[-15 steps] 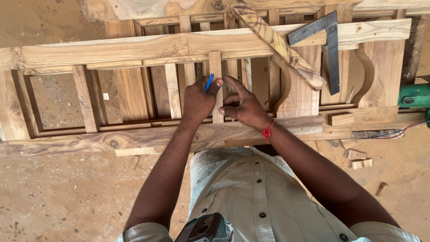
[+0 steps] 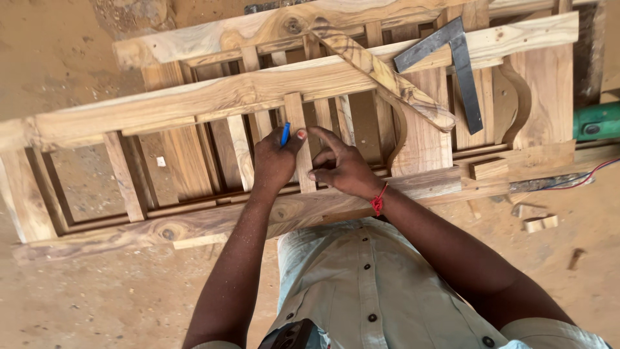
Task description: The person measures and marks wooden slats on a wooden frame using a square and a pen, then cuts the slats with a circular saw. The person repeatedly measures, marks, and cuts the wood to fit the frame structure.
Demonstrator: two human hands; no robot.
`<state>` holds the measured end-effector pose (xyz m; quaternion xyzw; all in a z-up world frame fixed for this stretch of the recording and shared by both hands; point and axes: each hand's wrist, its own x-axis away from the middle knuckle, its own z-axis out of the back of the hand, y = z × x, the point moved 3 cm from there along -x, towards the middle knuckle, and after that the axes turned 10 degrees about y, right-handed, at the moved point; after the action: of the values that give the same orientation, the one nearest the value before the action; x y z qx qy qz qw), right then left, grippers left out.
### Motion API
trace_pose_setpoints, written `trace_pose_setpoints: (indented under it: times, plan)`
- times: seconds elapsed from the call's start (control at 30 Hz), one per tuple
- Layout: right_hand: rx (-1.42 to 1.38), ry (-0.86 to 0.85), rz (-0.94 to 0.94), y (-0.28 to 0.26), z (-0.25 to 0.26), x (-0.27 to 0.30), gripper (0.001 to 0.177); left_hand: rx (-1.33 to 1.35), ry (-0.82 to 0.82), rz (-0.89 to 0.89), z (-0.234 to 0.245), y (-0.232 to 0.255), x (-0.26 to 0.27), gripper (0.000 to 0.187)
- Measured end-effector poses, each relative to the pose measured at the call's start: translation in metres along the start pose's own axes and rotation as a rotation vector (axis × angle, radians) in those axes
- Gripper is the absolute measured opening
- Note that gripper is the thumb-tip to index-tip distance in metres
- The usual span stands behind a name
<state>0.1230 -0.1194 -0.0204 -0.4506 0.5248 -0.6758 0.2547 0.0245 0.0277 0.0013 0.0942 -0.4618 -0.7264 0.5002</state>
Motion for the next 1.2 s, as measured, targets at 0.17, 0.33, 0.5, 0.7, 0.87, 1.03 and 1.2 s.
trace_pose_setpoints:
  times: [0.17, 0.33, 0.5, 0.7, 0.87, 1.03, 1.2]
  plan:
    - [-0.001, 0.010, 0.059, 0.004, 0.000, 0.000, 0.094, -0.013, 0.030, -0.068, 0.001, 0.003, 0.000, 0.033]
    - [-0.013, 0.015, 0.100, 0.003, 0.003, 0.000, 0.089, 0.027, 0.004, 0.122, -0.001, -0.002, -0.001, 0.040]
    - [-0.043, 0.007, 0.090, 0.004, 0.005, 0.000, 0.084, -0.118, -0.013, 0.139, 0.000, 0.003, -0.001, 0.047]
    - [-0.047, 0.069, 0.231, 0.012, 0.005, -0.004, 0.054, -0.120, -0.011, 0.175, 0.002, 0.010, -0.002, 0.049]
    - [-0.056, 0.062, 0.178, 0.021, 0.000, -0.006, 0.049, -0.115, -0.013, 0.231, 0.001, 0.012, -0.002, 0.048]
    - [0.011, 0.105, 0.216, 0.018, -0.002, -0.005, 0.048, -0.168, -0.005, 0.159, 0.005, 0.019, 0.003, 0.050]
    - [-0.044, 0.159, 0.288, 0.004, 0.011, 0.017, 0.048, -0.157, -0.042, 0.013, 0.003, 0.035, 0.023, 0.040]
